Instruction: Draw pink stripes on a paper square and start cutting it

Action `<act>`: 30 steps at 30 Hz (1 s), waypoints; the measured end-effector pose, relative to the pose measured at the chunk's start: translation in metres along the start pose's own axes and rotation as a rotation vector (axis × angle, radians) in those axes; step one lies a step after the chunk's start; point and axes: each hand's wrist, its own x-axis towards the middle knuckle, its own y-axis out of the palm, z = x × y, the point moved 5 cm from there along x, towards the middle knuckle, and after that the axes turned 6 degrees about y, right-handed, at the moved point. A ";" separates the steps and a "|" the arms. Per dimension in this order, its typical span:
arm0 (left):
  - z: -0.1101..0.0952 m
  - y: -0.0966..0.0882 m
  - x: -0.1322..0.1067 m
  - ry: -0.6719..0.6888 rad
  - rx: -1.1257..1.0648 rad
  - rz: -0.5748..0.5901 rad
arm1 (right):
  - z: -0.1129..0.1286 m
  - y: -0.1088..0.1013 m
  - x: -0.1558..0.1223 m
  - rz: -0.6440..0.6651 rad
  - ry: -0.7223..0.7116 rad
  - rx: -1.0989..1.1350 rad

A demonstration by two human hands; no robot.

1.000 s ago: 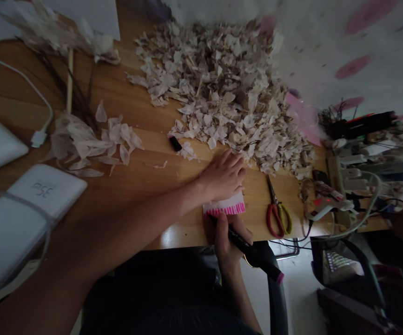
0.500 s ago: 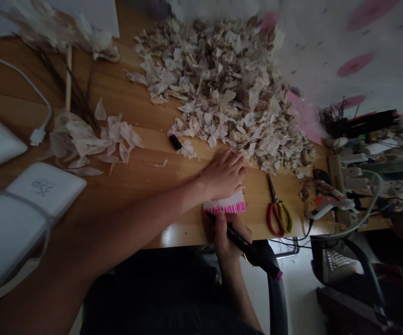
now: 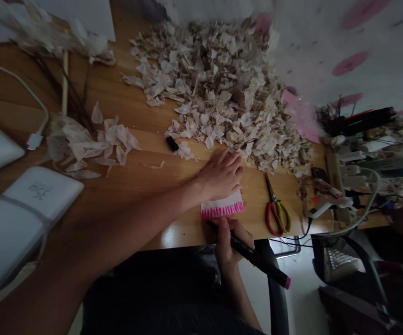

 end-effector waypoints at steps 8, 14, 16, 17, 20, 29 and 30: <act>-0.001 0.000 0.000 0.006 0.033 -0.025 | -0.002 -0.013 -0.012 -0.149 -0.089 0.035; -0.003 0.003 -0.001 0.039 0.062 -0.052 | -0.005 -0.017 -0.013 -0.158 -0.021 0.062; -0.004 0.004 -0.001 0.072 0.077 -0.023 | -0.008 -0.022 -0.016 -0.174 -0.002 0.106; -0.005 0.005 -0.001 0.093 0.090 -0.006 | -0.010 -0.025 -0.018 -0.186 0.010 0.132; -0.007 0.002 0.000 0.160 0.132 0.033 | -0.019 -0.037 -0.020 -0.218 0.059 0.213; 0.029 -0.068 -0.009 -0.146 0.093 -0.354 | -0.054 -0.064 0.014 -0.347 0.334 0.479; 0.032 -0.078 -0.016 -0.188 0.096 -0.385 | -0.056 -0.065 0.016 -0.337 0.363 0.529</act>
